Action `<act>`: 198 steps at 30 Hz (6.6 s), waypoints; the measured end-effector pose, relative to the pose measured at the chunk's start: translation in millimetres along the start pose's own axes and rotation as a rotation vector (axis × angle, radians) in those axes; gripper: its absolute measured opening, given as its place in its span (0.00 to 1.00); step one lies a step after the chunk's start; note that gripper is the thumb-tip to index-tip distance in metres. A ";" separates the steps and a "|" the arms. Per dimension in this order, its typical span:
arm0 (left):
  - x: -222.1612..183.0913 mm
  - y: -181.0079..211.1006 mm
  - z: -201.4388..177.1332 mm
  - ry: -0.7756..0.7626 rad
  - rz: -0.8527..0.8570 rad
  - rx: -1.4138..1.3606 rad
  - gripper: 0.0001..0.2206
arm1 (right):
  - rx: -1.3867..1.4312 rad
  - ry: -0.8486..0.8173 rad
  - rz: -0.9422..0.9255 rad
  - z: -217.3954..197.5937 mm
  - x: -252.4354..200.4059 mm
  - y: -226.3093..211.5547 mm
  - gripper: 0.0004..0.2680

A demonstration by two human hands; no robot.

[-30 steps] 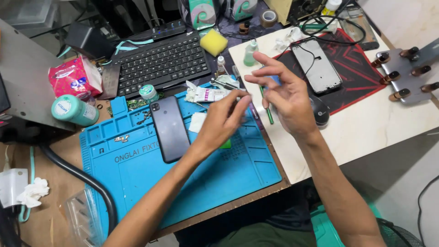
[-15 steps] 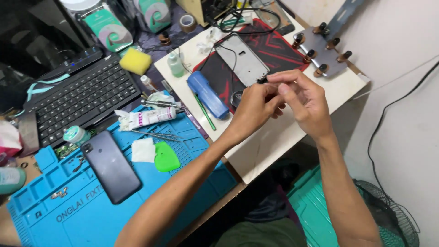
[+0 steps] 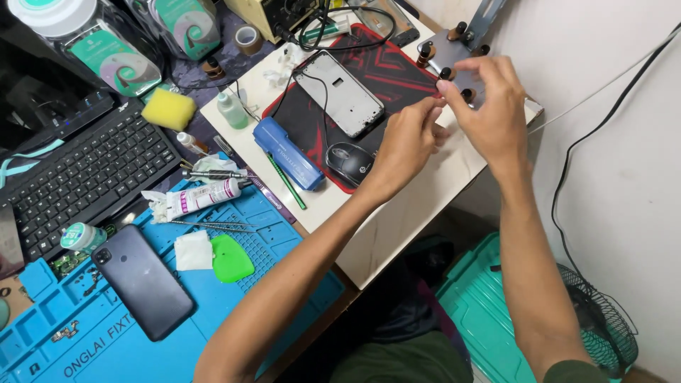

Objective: Disassembling a mobile phone by removing screws and the back cover at a repair station.

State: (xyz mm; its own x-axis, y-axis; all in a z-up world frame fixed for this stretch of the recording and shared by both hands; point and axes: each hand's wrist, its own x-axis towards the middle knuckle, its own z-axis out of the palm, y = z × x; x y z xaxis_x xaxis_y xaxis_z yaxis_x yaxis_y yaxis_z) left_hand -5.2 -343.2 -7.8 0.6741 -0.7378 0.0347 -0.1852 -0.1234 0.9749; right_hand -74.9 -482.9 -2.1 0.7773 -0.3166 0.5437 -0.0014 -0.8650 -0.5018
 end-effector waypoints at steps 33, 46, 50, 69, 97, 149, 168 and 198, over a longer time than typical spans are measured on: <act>-46.2 37.3 -63.3 0.038 -0.206 -0.724 0.29 | 0.087 -0.482 0.406 -18.0 21.9 -121.8 0.24; -87.1 -11.4 -156.5 0.474 -0.056 -0.807 0.15 | 0.263 -0.481 0.115 16.9 -18.1 -123.4 0.26; -104.0 -6.1 -170.8 0.492 -0.099 -0.799 0.14 | 0.135 -0.566 0.167 46.7 -37.6 -126.6 0.32; -141.4 -23.6 -193.7 0.511 -0.050 -0.574 0.10 | -0.142 -0.183 -0.049 82.8 -26.8 -95.3 0.30; -235.5 -53.7 -219.4 0.716 -0.204 -0.650 0.09 | -0.219 -0.405 -0.210 154.4 29.0 -170.2 0.24; -265.6 -19.9 -245.3 0.884 -0.135 -0.590 0.08 | 0.285 -0.321 -0.949 198.6 -4.9 -246.6 0.11; -268.7 -22.7 -238.6 0.871 -0.120 -0.630 0.07 | 0.596 -0.452 -0.793 203.3 -20.6 -249.5 0.09; -287.2 -49.4 -298.5 1.203 0.008 -0.607 0.10 | 0.455 -0.473 -0.649 213.4 -30.5 -288.5 0.06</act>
State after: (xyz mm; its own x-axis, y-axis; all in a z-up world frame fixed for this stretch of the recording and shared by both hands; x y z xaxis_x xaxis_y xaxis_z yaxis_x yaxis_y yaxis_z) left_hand 23.8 72.9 -0.4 0.9367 0.3371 -0.0946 -0.0596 0.4198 0.9056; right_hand 36.0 -140.6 -17.4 0.7157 0.4554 0.5295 0.6940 -0.5489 -0.4659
